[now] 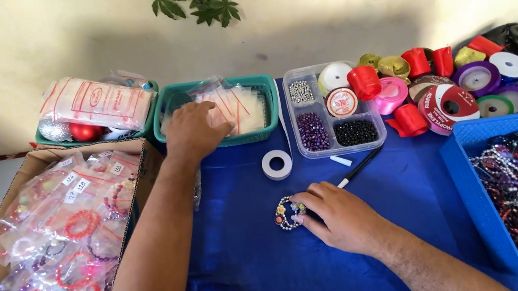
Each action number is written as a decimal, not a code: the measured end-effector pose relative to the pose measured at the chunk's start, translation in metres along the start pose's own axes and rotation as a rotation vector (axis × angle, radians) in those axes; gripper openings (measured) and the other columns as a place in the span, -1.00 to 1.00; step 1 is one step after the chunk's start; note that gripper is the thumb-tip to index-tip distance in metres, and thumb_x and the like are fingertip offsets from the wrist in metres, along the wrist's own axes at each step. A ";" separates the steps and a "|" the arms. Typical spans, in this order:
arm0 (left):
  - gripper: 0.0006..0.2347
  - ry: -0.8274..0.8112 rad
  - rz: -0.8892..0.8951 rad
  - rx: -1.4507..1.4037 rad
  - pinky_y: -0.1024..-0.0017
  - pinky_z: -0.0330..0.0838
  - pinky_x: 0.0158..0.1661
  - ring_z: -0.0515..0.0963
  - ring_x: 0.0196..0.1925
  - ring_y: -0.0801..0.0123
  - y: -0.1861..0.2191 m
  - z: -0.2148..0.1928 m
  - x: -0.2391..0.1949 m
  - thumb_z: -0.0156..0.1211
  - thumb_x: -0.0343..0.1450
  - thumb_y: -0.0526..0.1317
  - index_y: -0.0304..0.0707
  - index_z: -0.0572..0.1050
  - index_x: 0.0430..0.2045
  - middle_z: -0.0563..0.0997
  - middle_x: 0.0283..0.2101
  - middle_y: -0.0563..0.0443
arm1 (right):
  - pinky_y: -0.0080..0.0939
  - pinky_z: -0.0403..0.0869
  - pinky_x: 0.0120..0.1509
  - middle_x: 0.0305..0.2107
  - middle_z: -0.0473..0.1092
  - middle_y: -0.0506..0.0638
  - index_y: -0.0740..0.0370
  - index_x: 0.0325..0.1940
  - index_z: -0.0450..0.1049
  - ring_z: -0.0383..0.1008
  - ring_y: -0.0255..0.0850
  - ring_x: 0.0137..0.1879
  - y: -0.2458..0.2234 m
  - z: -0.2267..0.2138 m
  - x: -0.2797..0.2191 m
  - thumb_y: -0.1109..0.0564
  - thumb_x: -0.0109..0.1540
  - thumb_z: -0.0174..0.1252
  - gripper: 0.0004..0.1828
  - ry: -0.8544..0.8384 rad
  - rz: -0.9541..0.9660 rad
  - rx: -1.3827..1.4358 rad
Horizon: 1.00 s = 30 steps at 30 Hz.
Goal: Packaging beaded bracelets into plastic bags and labeling them.
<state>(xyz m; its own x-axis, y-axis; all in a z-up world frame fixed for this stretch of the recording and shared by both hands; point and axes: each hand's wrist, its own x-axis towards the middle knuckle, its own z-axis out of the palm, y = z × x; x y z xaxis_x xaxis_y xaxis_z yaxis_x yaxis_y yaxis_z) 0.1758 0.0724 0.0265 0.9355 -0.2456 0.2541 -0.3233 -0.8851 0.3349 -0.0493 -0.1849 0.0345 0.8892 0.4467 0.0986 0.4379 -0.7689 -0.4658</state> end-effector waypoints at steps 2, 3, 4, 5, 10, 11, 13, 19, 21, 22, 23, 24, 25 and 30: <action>-0.50 -0.068 -0.054 -0.013 0.04 0.20 0.21 0.33 0.27 -0.01 0.012 -0.008 0.000 0.36 0.24 0.11 -0.02 0.55 0.04 0.48 0.19 -0.09 | -0.01 0.48 0.00 -0.19 0.39 0.10 0.24 0.11 0.41 0.45 -0.01 -0.05 -0.001 0.000 0.000 -0.02 0.26 0.19 -0.58 -0.003 0.000 -0.001; -0.53 -0.138 -0.106 -0.025 0.01 0.19 0.23 0.31 0.30 0.03 0.019 -0.011 0.001 0.33 0.26 0.09 0.06 0.55 0.05 0.47 0.21 -0.02 | -0.01 0.48 0.00 -0.19 0.39 0.10 0.24 0.11 0.41 0.44 0.00 -0.06 -0.001 -0.001 0.000 -0.02 0.26 0.20 -0.58 -0.004 0.005 -0.001; -0.53 -0.139 -0.100 -0.026 0.01 0.19 0.23 0.31 0.30 0.03 0.021 -0.012 0.002 0.33 0.26 0.09 0.06 0.55 0.05 0.47 0.21 -0.02 | -0.01 0.48 0.00 -0.19 0.39 0.10 0.24 0.11 0.41 0.44 0.00 -0.06 0.001 -0.001 0.000 -0.02 0.26 0.20 -0.58 -0.001 0.009 -0.003; -0.61 -0.126 -0.105 -0.021 0.02 0.20 0.23 0.34 0.29 0.03 0.024 -0.013 0.001 0.31 0.28 0.07 0.09 0.59 -0.01 0.50 0.16 -0.03 | 0.00 0.48 0.00 -0.18 0.39 0.10 0.24 0.11 0.41 0.44 0.00 -0.06 0.001 -0.001 0.000 -0.01 0.26 0.20 -0.59 0.006 -0.008 0.004; -0.77 -0.055 -0.008 -0.053 0.07 0.31 0.20 0.46 0.17 -0.03 0.006 0.006 0.004 0.24 0.41 0.02 0.07 0.68 -0.16 0.59 0.02 -0.11 | 0.01 0.47 0.00 -0.19 0.38 0.10 0.24 0.11 0.41 0.44 0.00 -0.06 0.002 0.000 -0.001 -0.02 0.26 0.20 -0.58 -0.002 -0.013 -0.010; -0.79 0.012 0.019 -0.064 0.06 0.32 0.17 0.48 0.14 -0.05 0.002 0.010 0.005 0.24 0.42 -0.02 0.02 0.68 -0.19 0.60 0.00 -0.11 | 0.00 0.47 0.00 -0.18 0.38 0.09 0.23 0.13 0.41 0.44 -0.02 -0.05 0.001 0.000 0.000 -0.02 0.27 0.19 -0.58 -0.012 -0.001 -0.004; -0.82 0.079 0.047 -0.076 0.05 0.34 0.13 0.50 0.10 -0.07 0.000 0.010 0.003 0.23 0.43 -0.05 -0.03 0.68 -0.23 0.62 -0.02 -0.12 | -0.01 0.48 0.00 -0.18 0.38 0.08 0.22 0.14 0.41 0.44 -0.03 -0.05 0.001 0.000 0.000 -0.02 0.28 0.18 -0.58 -0.021 0.013 0.001; -0.84 0.045 -0.030 -0.139 0.09 0.39 0.10 0.54 0.08 0.00 0.005 -0.007 -0.002 0.28 0.38 -0.08 -0.06 0.68 -0.32 0.61 -0.06 -0.12 | -0.03 0.48 0.00 -0.17 0.38 0.08 0.21 0.15 0.42 0.44 -0.05 -0.06 0.000 -0.001 0.001 -0.02 0.27 0.19 -0.57 -0.033 0.017 0.004; -0.84 -0.054 -0.092 -0.200 0.10 0.42 0.02 0.57 0.00 0.01 0.007 -0.015 -0.003 0.30 0.39 -0.07 -0.09 0.67 -0.32 0.58 -0.07 -0.17 | -0.05 0.49 0.00 -0.18 0.38 0.07 0.21 0.15 0.42 0.44 -0.06 -0.06 -0.001 -0.002 0.001 -0.02 0.27 0.19 -0.57 -0.032 0.016 0.013; -0.84 -0.054 -0.091 -0.199 0.10 0.42 0.02 0.57 0.00 0.01 0.003 -0.014 -0.003 0.30 0.39 -0.07 -0.09 0.67 -0.32 0.58 -0.07 -0.17 | -0.05 0.49 0.00 -0.18 0.38 0.07 0.21 0.15 0.42 0.44 -0.06 -0.06 0.000 -0.001 0.001 -0.02 0.27 0.19 -0.57 -0.031 0.016 0.013; -0.84 0.059 -0.038 -0.228 0.11 0.44 0.00 0.59 -0.02 0.00 -0.001 -0.012 -0.002 0.29 0.41 -0.09 -0.14 0.66 -0.31 0.61 -0.10 -0.16 | -0.04 0.49 -0.01 -0.18 0.38 0.08 0.21 0.15 0.42 0.45 -0.06 -0.07 0.001 -0.001 0.001 -0.01 0.27 0.19 -0.58 -0.017 -0.001 0.013; -0.83 0.172 0.016 -0.258 0.12 0.46 -0.02 0.61 -0.05 0.00 -0.004 -0.011 -0.002 0.29 0.42 -0.12 -0.20 0.64 -0.30 0.64 -0.14 -0.14 | -0.03 0.49 -0.01 -0.19 0.38 0.08 0.22 0.16 0.42 0.45 -0.05 -0.07 0.002 0.000 0.000 0.00 0.27 0.20 -0.58 -0.003 -0.019 0.012; -0.83 0.169 0.016 -0.258 0.12 0.46 -0.02 0.61 -0.05 0.00 -0.003 -0.015 -0.002 0.29 0.42 -0.12 -0.20 0.64 -0.30 0.64 -0.14 -0.14 | -0.03 0.49 -0.01 -0.19 0.38 0.08 0.22 0.16 0.42 0.45 -0.05 -0.07 0.002 0.000 0.000 0.00 0.27 0.20 -0.58 -0.004 -0.017 0.014; -0.84 0.447 0.097 -0.384 0.19 0.47 -0.06 0.63 -0.09 0.02 0.020 -0.053 -0.012 0.23 0.54 -0.19 -0.35 0.56 -0.26 0.65 -0.19 -0.17 | -0.01 0.49 -0.05 -0.22 0.40 0.10 0.26 0.13 0.41 0.46 -0.02 -0.10 0.003 0.001 0.000 -0.01 0.25 0.21 -0.56 0.029 -0.007 0.018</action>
<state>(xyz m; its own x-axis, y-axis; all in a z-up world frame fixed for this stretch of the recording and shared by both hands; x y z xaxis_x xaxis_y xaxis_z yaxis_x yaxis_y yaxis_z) 0.1508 0.0780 0.0780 0.7751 -0.0541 0.6295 -0.5106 -0.6405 0.5737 -0.0482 -0.1865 0.0328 0.8896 0.4386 0.1273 0.4422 -0.7574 -0.4804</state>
